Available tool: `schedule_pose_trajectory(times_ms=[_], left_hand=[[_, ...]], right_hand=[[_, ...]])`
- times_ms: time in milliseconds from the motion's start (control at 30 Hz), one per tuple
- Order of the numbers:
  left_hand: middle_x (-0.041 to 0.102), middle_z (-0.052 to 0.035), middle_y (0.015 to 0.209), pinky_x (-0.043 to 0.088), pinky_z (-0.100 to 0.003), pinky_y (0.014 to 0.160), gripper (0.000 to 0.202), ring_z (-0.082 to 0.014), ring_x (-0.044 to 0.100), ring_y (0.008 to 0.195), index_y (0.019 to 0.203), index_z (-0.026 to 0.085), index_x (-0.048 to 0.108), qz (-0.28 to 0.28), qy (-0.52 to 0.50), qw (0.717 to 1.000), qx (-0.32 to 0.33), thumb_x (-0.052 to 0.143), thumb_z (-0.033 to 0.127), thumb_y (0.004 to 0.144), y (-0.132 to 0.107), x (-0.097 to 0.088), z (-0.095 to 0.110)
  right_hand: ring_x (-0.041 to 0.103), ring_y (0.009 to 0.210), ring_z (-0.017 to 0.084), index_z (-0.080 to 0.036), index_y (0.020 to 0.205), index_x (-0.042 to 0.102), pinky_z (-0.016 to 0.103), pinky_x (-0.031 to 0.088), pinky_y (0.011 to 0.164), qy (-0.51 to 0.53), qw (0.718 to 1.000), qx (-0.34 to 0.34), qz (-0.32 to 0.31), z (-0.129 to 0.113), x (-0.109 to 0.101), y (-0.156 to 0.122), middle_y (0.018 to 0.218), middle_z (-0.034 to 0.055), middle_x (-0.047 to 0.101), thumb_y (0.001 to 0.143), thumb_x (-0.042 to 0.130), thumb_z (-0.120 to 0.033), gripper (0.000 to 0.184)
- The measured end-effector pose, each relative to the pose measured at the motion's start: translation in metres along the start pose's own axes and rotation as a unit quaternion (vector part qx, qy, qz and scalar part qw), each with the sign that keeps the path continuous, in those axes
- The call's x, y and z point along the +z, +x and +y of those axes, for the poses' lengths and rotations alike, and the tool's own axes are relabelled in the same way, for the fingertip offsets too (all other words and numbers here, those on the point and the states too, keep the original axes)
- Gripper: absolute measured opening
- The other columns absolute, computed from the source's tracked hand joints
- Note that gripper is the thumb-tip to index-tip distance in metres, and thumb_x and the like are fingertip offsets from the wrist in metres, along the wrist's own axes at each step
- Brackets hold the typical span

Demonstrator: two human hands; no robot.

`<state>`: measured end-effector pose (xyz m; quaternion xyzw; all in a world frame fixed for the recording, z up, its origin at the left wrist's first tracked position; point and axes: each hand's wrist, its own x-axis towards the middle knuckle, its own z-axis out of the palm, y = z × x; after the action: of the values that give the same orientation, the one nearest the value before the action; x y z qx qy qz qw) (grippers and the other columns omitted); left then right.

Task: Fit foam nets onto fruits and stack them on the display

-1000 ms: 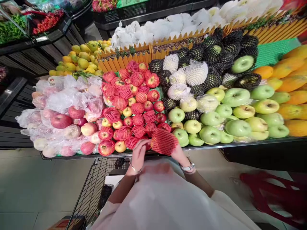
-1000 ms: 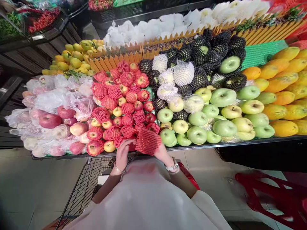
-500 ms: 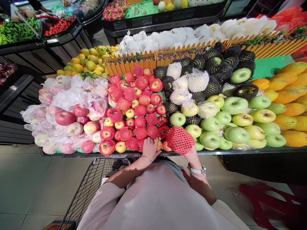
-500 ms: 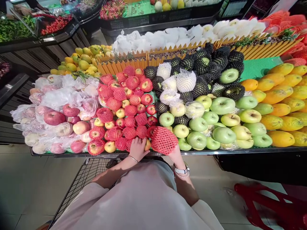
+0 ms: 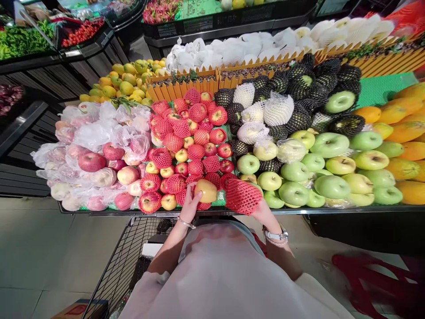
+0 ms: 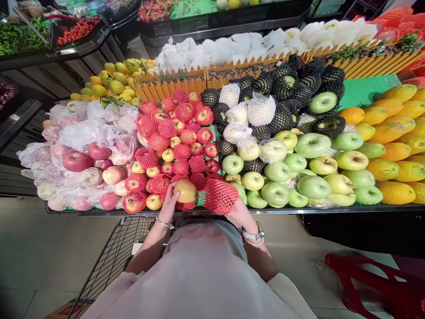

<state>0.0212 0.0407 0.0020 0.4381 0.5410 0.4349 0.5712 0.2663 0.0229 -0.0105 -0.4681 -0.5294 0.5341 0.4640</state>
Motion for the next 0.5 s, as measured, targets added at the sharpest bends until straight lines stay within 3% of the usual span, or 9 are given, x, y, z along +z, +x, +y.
schedule_pose_trajectory(times_ms=[67,133,233,300,400,500], left_hand=[[0.058,-0.0065,0.109,0.043,-0.036,0.095,0.057,-0.0228,0.055,0.106,0.107,0.021,0.052,0.026,-0.073,0.997,-0.027,0.062,0.065,0.073,0.001,0.002,-0.003],[0.059,-0.0059,0.107,0.042,-0.035,0.097,0.059,-0.0224,0.054,0.107,0.104,0.020,0.054,0.036,-0.098,0.994,-0.037,0.063,0.068,0.071,0.001,0.006,-0.007],[0.058,-0.0044,0.101,0.042,-0.034,0.097,0.061,-0.0209,0.054,0.103,0.101,0.020,0.055,0.054,-0.081,0.995,-0.030,0.065,0.070,0.067,0.000,0.013,-0.013],[0.058,-0.0044,0.101,0.044,-0.035,0.095,0.063,-0.0205,0.055,0.100,0.103,0.020,0.053,0.055,-0.093,0.993,-0.043,0.063,0.072,0.067,0.000,0.015,-0.016],[0.058,-0.0060,0.105,0.047,-0.037,0.093,0.063,-0.0209,0.057,0.099,0.108,0.020,0.049,0.043,-0.106,0.991,-0.064,0.057,0.072,0.072,-0.001,0.016,-0.018],[0.058,-0.0067,0.107,0.045,-0.038,0.097,0.057,-0.0216,0.057,0.103,0.107,0.021,0.047,0.041,-0.030,0.998,-0.034,0.053,0.069,0.077,-0.005,0.015,-0.013]], right_hand=[[0.053,0.126,0.027,-0.028,0.122,0.064,0.047,0.036,0.116,-0.075,0.994,-0.065,-0.051,-0.009,0.011,0.000,0.129,0.0051,0.062,0.078,0.072,-0.034,0.045],[0.053,0.127,0.028,-0.024,0.126,0.061,0.048,0.037,0.115,-0.155,0.975,-0.133,-0.084,-0.015,0.023,0.001,0.131,0.0083,0.061,0.083,0.066,-0.033,0.044],[0.053,0.126,0.028,-0.020,0.134,0.054,0.051,0.043,0.110,-0.240,0.941,-0.225,-0.076,-0.018,0.037,0.002,0.132,0.0124,0.059,0.092,0.052,-0.028,0.043],[0.059,0.120,0.028,-0.021,0.131,0.057,0.050,0.048,0.105,-0.269,0.920,-0.275,-0.071,-0.016,0.041,0.002,0.125,0.0115,0.064,0.093,0.049,-0.025,0.039],[0.064,0.110,0.029,-0.026,0.121,0.064,0.047,0.054,0.098,-0.271,0.916,-0.285,-0.085,-0.010,0.043,0.001,0.115,0.0087,0.070,0.089,0.053,-0.025,0.034],[0.066,0.104,0.032,-0.028,0.114,0.068,0.046,0.057,0.090,-0.280,0.923,-0.247,-0.098,-0.006,0.042,0.001,0.112,0.0095,0.070,0.084,0.058,-0.025,0.032]])
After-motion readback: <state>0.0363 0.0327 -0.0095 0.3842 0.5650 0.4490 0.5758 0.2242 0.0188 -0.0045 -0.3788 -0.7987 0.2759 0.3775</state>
